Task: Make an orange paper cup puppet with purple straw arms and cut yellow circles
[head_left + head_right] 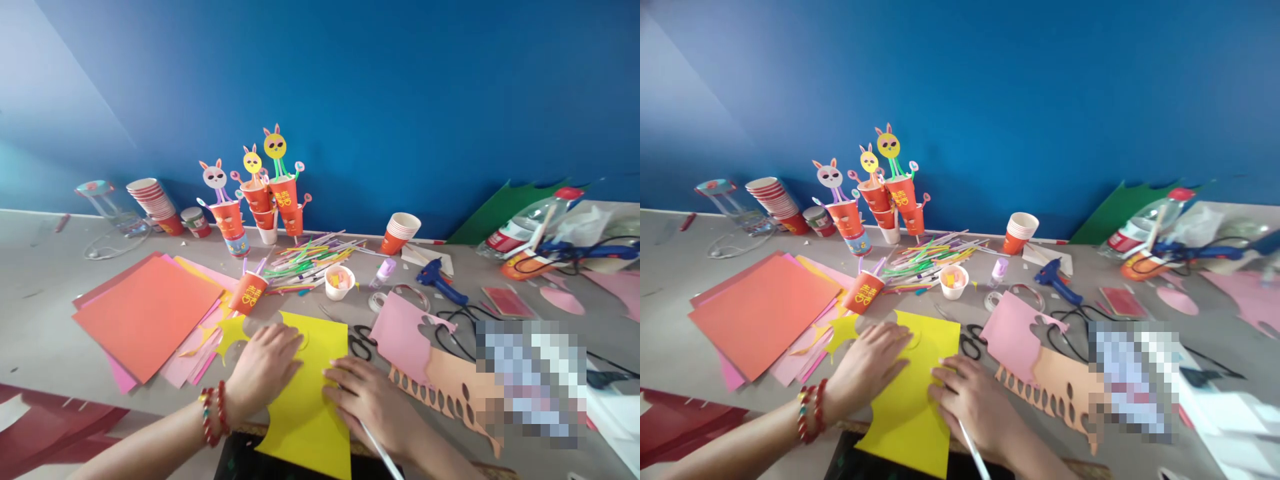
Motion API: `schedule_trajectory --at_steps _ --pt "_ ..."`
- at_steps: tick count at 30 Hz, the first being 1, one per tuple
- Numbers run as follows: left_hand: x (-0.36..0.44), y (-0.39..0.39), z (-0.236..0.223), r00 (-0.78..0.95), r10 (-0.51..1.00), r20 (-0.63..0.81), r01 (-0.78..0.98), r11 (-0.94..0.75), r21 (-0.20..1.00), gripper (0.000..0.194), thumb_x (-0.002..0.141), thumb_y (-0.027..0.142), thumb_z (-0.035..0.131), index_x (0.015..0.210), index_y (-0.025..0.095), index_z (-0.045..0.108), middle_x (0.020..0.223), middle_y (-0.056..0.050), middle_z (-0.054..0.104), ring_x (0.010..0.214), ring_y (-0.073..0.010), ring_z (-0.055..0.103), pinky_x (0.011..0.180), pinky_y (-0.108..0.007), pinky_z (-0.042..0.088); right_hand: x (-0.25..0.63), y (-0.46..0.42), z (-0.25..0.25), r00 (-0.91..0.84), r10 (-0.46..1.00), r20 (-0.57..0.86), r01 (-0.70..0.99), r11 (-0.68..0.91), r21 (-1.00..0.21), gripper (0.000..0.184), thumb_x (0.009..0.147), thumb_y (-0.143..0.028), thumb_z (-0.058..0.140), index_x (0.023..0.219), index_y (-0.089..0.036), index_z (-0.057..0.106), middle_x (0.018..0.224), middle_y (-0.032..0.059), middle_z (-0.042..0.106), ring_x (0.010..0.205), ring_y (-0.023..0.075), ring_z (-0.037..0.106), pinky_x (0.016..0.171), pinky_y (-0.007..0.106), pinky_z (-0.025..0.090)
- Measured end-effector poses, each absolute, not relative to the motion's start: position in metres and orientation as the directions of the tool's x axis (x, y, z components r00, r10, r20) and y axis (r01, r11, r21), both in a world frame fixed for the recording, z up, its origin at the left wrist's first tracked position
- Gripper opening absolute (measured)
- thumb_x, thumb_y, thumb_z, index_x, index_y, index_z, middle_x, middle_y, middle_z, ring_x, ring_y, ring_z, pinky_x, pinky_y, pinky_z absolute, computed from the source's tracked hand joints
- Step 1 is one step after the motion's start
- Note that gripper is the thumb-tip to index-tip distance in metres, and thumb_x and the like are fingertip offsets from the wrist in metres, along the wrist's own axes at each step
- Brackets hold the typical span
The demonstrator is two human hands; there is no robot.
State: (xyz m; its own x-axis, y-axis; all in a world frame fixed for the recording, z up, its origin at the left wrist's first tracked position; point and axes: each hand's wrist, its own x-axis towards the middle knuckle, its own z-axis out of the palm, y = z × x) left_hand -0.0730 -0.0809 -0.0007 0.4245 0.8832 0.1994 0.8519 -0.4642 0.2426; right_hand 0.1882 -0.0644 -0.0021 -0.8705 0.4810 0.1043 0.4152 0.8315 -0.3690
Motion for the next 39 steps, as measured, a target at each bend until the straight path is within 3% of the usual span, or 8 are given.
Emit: schedule_trajectory --at_steps 3,7,21,39 --pt "-0.067 -0.094 -0.005 0.533 0.836 0.135 0.812 -0.549 0.195 0.058 0.090 0.051 0.058 0.136 0.017 0.049 0.140 -0.012 0.057 0.127 -0.0312 0.051 0.109 -0.050 0.042 0.193 -0.066 -0.004 -0.865 0.485 0.130 0.418 0.839 -0.348 0.028 0.093 -0.017 0.054 0.118 -0.022 0.065 0.130 0.0049 0.067 0.123 0.0277 0.055 0.105 0.044 0.047" --pt "-0.066 -0.094 -0.015 0.501 0.857 0.119 0.842 -0.515 0.162 0.071 0.087 0.055 0.062 0.141 0.012 0.045 0.146 -0.015 0.052 0.133 -0.0330 0.047 0.113 -0.052 0.038 0.195 -0.066 -0.002 -0.856 0.484 0.181 0.403 0.845 -0.351 0.023 0.092 -0.016 0.054 0.111 -0.020 0.067 0.124 0.0056 0.070 0.120 0.0257 0.058 0.105 0.041 0.047" --pt "-0.065 -0.091 -0.016 0.494 0.860 0.130 0.830 -0.511 0.225 0.070 0.087 0.052 0.062 0.139 0.008 0.046 0.143 -0.018 0.054 0.130 -0.0327 0.050 0.112 -0.051 0.043 0.194 -0.066 -0.009 -0.819 0.495 0.291 0.388 0.850 -0.355 0.021 0.091 -0.013 0.053 0.105 -0.019 0.067 0.118 0.0073 0.073 0.113 0.0250 0.064 0.101 0.041 0.052" --pt "-0.066 -0.090 -0.021 0.480 0.859 0.175 0.819 -0.511 0.261 0.068 0.090 0.055 0.057 0.141 0.012 0.044 0.144 -0.015 0.053 0.132 -0.0319 0.048 0.113 -0.050 0.040 0.194 -0.068 -0.010 -0.818 0.500 0.285 0.406 0.852 -0.331 0.021 0.092 -0.014 0.054 0.107 -0.019 0.067 0.119 0.0064 0.072 0.114 0.0244 0.064 0.101 0.042 0.053"
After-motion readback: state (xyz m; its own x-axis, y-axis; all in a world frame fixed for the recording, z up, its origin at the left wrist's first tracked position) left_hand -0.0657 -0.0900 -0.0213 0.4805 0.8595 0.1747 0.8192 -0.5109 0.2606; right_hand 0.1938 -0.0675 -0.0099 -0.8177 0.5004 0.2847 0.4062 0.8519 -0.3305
